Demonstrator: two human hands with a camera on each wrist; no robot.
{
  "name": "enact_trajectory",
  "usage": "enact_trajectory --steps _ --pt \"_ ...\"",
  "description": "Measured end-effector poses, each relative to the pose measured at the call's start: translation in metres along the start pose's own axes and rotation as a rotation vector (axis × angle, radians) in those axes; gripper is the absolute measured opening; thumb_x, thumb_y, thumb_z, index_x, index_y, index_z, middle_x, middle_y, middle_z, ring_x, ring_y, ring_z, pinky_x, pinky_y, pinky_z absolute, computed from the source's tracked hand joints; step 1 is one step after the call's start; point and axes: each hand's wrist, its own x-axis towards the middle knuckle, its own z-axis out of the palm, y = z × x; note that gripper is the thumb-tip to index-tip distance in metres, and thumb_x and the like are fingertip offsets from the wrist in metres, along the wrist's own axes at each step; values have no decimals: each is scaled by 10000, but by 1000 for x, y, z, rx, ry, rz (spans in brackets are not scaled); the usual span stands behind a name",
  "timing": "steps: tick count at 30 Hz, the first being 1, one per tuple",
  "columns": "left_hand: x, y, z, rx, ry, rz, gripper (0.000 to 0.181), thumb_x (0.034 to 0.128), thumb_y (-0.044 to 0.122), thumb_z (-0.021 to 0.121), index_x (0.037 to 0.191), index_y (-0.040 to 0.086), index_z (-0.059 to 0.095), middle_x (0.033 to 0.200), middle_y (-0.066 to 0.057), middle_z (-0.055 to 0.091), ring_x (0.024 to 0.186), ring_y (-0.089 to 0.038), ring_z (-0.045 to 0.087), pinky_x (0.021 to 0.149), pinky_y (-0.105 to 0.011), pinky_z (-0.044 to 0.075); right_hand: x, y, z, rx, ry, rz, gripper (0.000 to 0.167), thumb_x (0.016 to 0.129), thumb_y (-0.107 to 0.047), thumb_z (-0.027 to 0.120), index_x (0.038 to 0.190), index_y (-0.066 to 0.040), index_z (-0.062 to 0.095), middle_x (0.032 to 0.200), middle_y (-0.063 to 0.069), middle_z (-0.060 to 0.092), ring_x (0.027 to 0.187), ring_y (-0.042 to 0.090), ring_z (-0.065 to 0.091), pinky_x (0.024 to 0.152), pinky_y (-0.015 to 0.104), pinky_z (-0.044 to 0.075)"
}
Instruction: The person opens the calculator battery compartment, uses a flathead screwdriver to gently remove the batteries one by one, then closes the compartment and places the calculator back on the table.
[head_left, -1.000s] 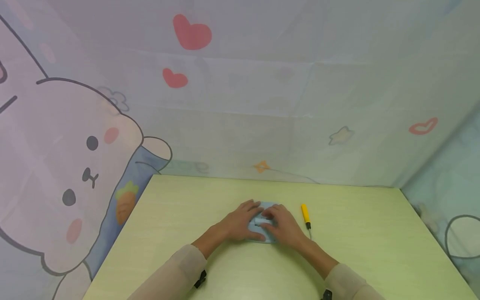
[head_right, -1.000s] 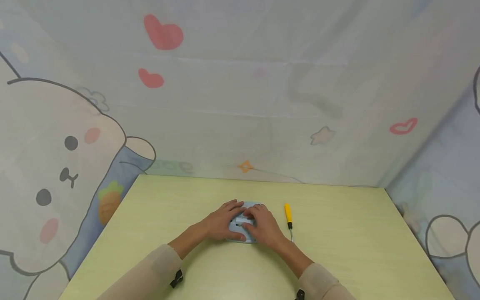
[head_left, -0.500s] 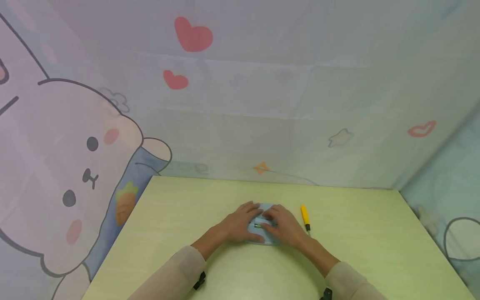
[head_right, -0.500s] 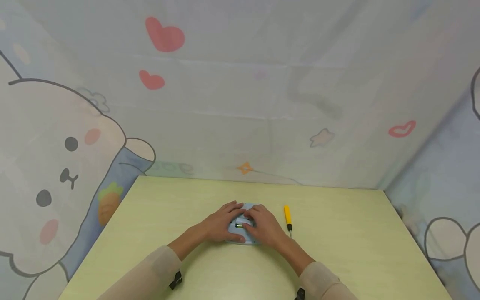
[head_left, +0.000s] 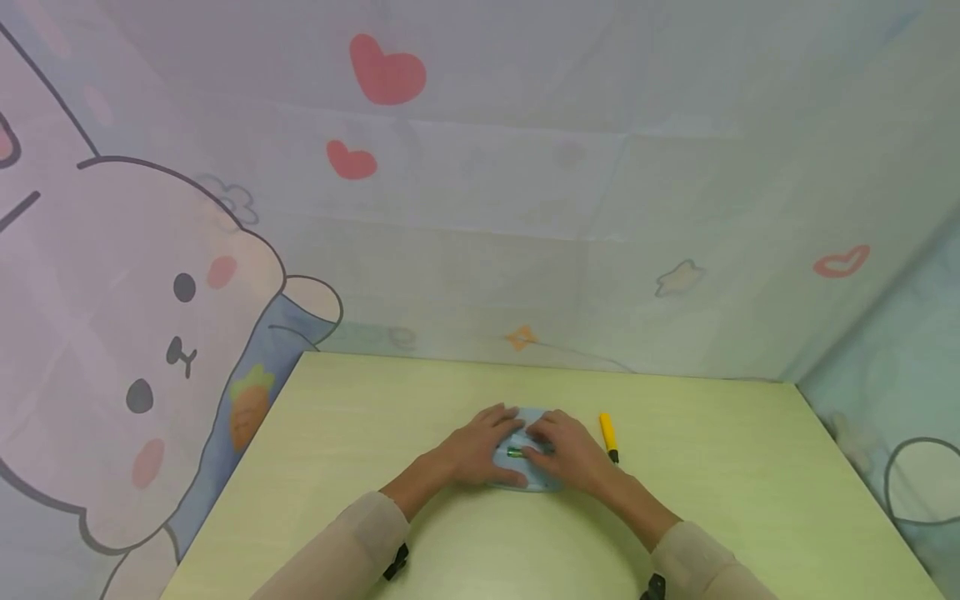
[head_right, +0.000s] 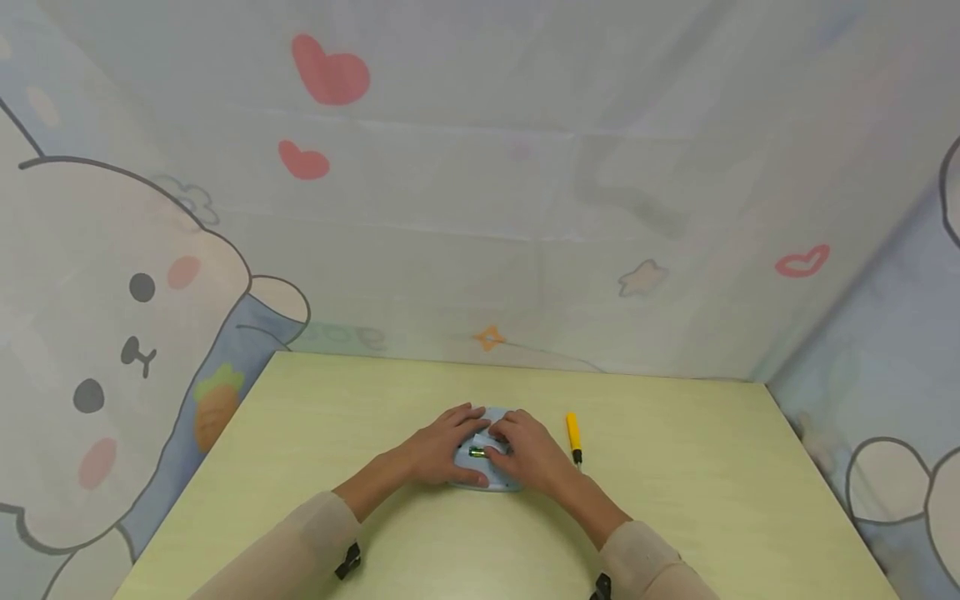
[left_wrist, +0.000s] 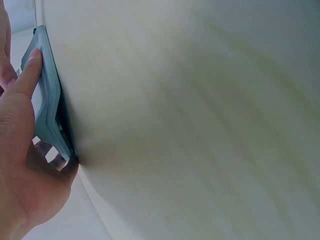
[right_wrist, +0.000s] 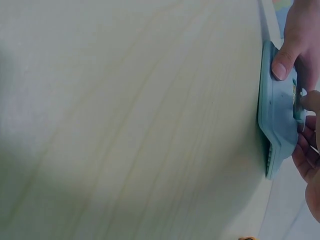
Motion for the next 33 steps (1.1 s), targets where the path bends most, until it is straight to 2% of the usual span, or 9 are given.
enact_trajectory --steps 4,7,10,13,21,27,33 --pt "0 0 0 7 -2 -7 980 880 723 727 1650 213 398 1742 12 273 1621 -247 178 1159 -526 424 0 0 -2 -1 16 -25 132 932 -152 802 1034 -75 769 940 -29 680 902 152 602 827 365 558" --pt "-1 1 0 0 -8 -19 978 884 717 730 1656 223 388 1746 27 260 1624 -234 162 1165 -527 417 1 -1 -3 -22 -1 -67 129 944 -148 785 1039 -61 772 969 -7 695 925 167 611 836 369 567" --pt "-1 1 0 -1 -9 -21 980 884 713 732 1659 225 383 1748 29 254 1626 -235 157 1165 -534 416 1 -1 -3 -76 -23 -123 164 959 -179 781 1063 -52 767 1013 20 695 960 189 606 850 363 569" --pt "-1 1 0 -3 -8 -16 983 883 713 733 1659 221 382 1748 22 256 1625 -241 159 1156 -542 423 0 0 0 -120 -12 -154 179 960 -173 780 1085 -44 769 1042 38 696 986 202 615 864 362 574" --pt "-2 0 1 8 -5 -7 984 878 725 729 1655 226 391 1744 22 267 1624 -240 165 1143 -537 439 -3 -1 2 -96 13 -153 203 947 -146 796 1113 -30 781 1060 37 672 996 207 602 873 371 570" --pt "-2 0 1 2 -12 -12 987 881 726 725 1660 227 380 1747 34 255 1626 -230 155 1159 -520 425 -2 -3 -3 -112 -57 -120 235 950 -167 801 1140 -29 786 1050 34 621 980 204 568 866 363 552" --pt "-1 2 0 12 -6 -25 988 874 730 729 1657 235 386 1745 41 258 1624 -225 163 1157 -503 430 -2 -1 -7 -64 -94 -79 264 955 -143 787 1176 0 779 1090 61 658 1004 213 599 895 394 559"
